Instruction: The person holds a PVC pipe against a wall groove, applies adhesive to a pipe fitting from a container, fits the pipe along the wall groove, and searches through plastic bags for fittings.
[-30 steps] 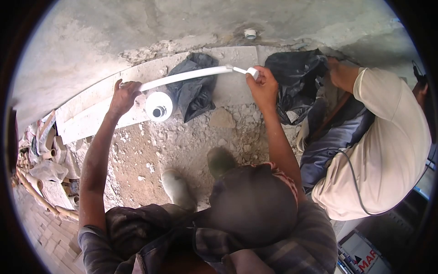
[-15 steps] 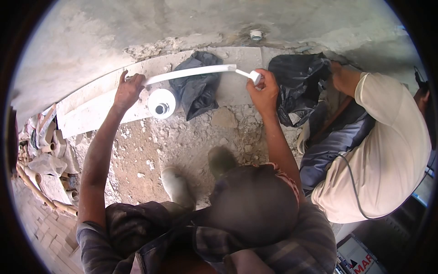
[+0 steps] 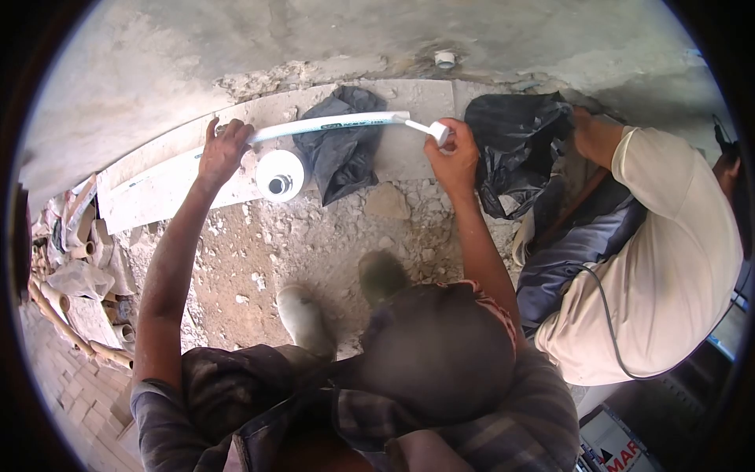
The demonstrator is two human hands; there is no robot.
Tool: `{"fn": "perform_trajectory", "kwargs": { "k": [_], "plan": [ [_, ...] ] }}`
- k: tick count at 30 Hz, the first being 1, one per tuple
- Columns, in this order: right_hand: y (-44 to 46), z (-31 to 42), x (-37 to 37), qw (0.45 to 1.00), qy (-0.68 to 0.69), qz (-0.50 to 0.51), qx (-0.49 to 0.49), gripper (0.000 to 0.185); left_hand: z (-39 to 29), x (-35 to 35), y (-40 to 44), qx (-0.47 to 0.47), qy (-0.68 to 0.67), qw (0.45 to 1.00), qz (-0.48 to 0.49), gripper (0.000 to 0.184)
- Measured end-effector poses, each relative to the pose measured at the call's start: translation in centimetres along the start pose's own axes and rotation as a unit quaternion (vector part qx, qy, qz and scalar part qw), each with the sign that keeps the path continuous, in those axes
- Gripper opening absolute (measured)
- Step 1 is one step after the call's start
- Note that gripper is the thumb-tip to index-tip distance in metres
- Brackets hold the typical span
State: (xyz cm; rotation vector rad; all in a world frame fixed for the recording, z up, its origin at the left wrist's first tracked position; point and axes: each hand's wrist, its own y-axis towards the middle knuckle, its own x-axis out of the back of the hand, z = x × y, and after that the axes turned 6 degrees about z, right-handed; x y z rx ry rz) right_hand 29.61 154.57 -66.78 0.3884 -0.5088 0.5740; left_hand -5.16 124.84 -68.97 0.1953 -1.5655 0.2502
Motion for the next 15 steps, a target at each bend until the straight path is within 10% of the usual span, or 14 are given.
{"fn": "perform_trajectory", "kwargs": {
  "k": [15],
  "plan": [
    [-0.8, 0.7, 0.2, 0.993, -0.107, 0.002, 0.055, 0.036, 0.4, -0.6, 0.1, 0.002, 0.001, 1.000, 0.019, 0.038]
  ]
}}
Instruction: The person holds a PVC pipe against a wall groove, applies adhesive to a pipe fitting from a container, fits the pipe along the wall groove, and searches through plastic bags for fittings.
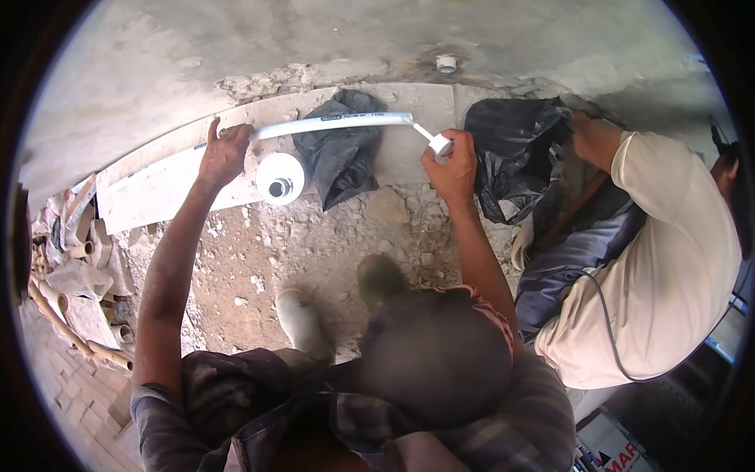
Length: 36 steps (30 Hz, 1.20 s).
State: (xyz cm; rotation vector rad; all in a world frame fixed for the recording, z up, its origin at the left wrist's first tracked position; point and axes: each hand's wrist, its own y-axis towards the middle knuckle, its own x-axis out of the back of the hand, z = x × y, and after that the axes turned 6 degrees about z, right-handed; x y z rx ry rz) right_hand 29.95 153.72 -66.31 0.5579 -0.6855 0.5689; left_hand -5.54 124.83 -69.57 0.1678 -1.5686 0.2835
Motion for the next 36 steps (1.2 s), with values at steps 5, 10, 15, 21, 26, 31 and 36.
{"fn": "perform_trajectory", "kwargs": {
  "k": [5, 10, 15, 21, 26, 31, 36],
  "plan": [
    [-0.4, 0.2, -0.7, 0.999, 0.024, 0.022, 0.035, 0.040, -0.1, 0.0, 0.4, 0.000, -0.017, 1.000, -0.001, 0.036],
    [-0.7, 0.4, -0.1, 0.999, 0.002, -0.011, 0.041, 0.040, 0.2, -1.1, 0.5, -0.003, 0.000, 0.999, -0.033, 0.038],
    [-0.2, 0.2, -0.3, 1.000, 0.002, -0.005, 0.015, 0.038, 0.0, -0.7, 0.7, -0.003, -0.003, 0.999, -0.032, 0.036],
    [1.3, 0.9, 0.6, 0.999, -0.008, 0.005, 0.050, 0.038, -0.3, -0.5, 0.5, 0.013, 0.008, 1.000, -0.012, 0.034],
    [0.8, 2.1, 1.2, 0.994, -0.037, -0.015, 0.103, 0.038, -0.2, -0.5, 0.4, 0.026, 0.025, 0.999, 0.004, 0.037],
    [1.7, 4.0, 1.2, 0.995, -0.016, 0.039, 0.089, 0.040, -0.1, -0.6, 0.2, 0.018, -0.014, 1.000, -0.003, 0.039],
    [2.1, 12.8, 0.2, 0.965, 0.114, 0.178, 0.153, 0.042, 0.1, -1.0, 0.7, 0.025, 0.008, 1.000, 0.002, 0.033]
  ]
}}
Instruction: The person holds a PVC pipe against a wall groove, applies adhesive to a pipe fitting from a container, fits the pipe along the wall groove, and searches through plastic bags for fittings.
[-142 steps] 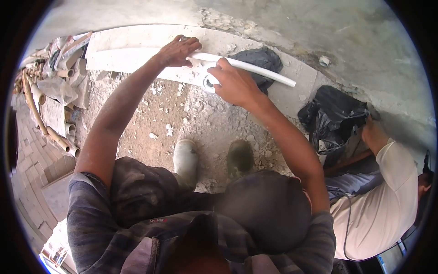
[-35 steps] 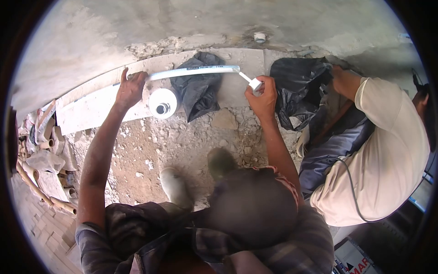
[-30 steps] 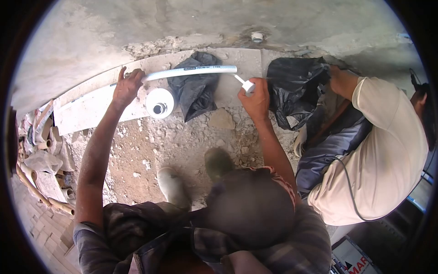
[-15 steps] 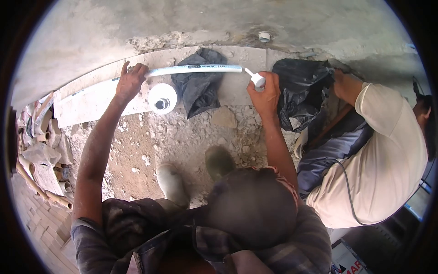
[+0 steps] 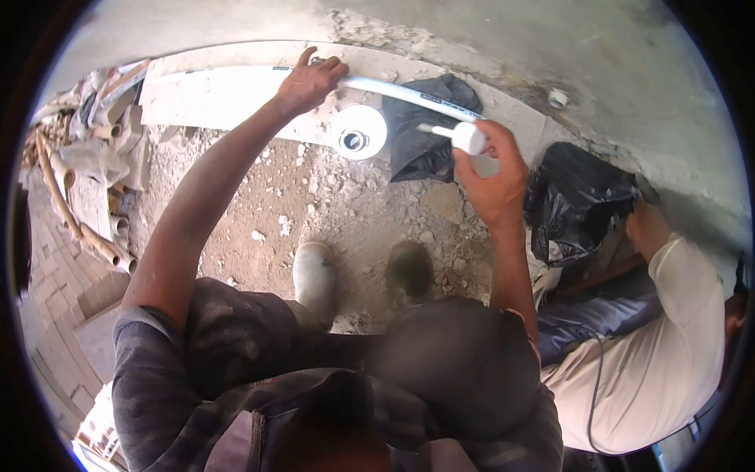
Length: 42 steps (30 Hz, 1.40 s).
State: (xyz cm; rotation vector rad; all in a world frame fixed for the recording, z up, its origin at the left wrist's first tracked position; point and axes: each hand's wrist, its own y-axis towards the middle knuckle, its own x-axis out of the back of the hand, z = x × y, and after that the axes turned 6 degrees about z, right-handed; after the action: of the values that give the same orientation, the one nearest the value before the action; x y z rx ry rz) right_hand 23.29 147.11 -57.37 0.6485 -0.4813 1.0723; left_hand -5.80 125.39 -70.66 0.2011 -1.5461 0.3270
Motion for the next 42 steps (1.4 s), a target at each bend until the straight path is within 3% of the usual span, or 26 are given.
{"fn": "perform_trajectory", "kwargs": {
  "k": [3, 7, 11, 14, 20, 23, 25, 27, 29, 30, 31, 35, 37, 38, 40, 41, 42],
  "plan": [
    [2.1, 2.6, -3.7, 0.989, 0.067, 0.098, 0.091, 0.041, -0.2, 0.2, -0.1, 0.005, 0.007, 1.000, -0.011, 0.032],
    [3.8, 3.7, -7.5, 0.968, -0.008, 0.165, 0.188, 0.039, -0.3, 0.5, -0.6, 0.004, -0.001, 0.999, -0.032, 0.032],
    [3.6, 3.5, -10.1, 0.955, -0.062, 0.234, 0.171, 0.037, -0.3, 0.5, -0.5, 0.015, -0.012, 1.000, -0.014, 0.032],
    [2.8, 1.2, -13.1, 0.926, -0.166, 0.242, 0.237, 0.036, -0.2, 1.1, -0.3, 0.027, -0.017, 0.999, 0.025, 0.035],
    [2.8, 1.0, -13.3, 0.930, -0.147, 0.264, 0.211, 0.041, 1.3, 1.2, -1.1, 0.024, -0.038, 0.999, 0.012, 0.059],
    [5.4, 0.2, -10.9, 0.973, -0.135, 0.161, 0.095, 0.040, 1.7, 4.5, -2.3, 0.200, -0.141, 0.968, 0.051, 0.060],
    [7.5, -1.8, -9.6, 0.952, -0.251, 0.156, 0.085, 0.039, 4.1, 2.2, -2.9, 0.393, -0.296, 0.871, -0.025, 0.069],
    [9.1, -5.2, -9.9, 0.938, -0.266, 0.172, 0.140, 0.042, 6.7, 1.0, -3.5, 0.595, -0.412, 0.686, -0.079, 0.068],
    [10.2, -6.0, -11.1, 0.925, -0.274, 0.226, 0.136, 0.045, 9.7, -0.9, -5.0, 0.605, -0.561, 0.560, -0.076, 0.065],
    [10.6, -5.8, -11.8, 0.916, -0.278, 0.259, 0.129, 0.046, 9.7, -0.6, -5.1, 0.631, -0.567, 0.519, -0.107, 0.063],
    [11.0, -5.8, -12.3, 0.904, -0.290, 0.293, 0.117, 0.048, 9.6, -0.6, -5.1, 0.634, -0.563, 0.519, -0.111, 0.064],
    [12.0, -5.8, -13.5, 0.898, -0.275, 0.307, 0.153, 0.044, 10.0, 0.2, -4.6, 0.681, -0.587, 0.424, -0.107, 0.054],
    [12.4, -5.6, -13.4, 0.901, -0.256, 0.307, 0.169, 0.040, 9.9, 1.2, -5.1, 0.657, -0.641, 0.381, -0.111, 0.052],
    [12.4, -4.8, -13.2, 0.906, -0.243, 0.299, 0.174, 0.038, 10.5, 0.4, -5.5, 0.611, -0.685, 0.374, -0.132, 0.049],
    [12.8, -3.4, -10.6, 0.911, -0.276, 0.246, 0.183, 0.034, 11.9, -0.2, -5.7, 0.572, -0.723, 0.378, -0.083, 0.046],
    [12.9, -1.8, -9.0, 0.912, -0.289, 0.202, 0.210, 0.035, 12.5, 1.0, -7.7, 0.512, -0.690, 0.510, -0.036, 0.047],
    [13.5, -0.2, -7.5, 0.909, -0.302, 0.231, 0.172, 0.035, 13.0, 2.5, -9.6, 0.447, -0.622, 0.643, -0.003, 0.050]
  ]
}}
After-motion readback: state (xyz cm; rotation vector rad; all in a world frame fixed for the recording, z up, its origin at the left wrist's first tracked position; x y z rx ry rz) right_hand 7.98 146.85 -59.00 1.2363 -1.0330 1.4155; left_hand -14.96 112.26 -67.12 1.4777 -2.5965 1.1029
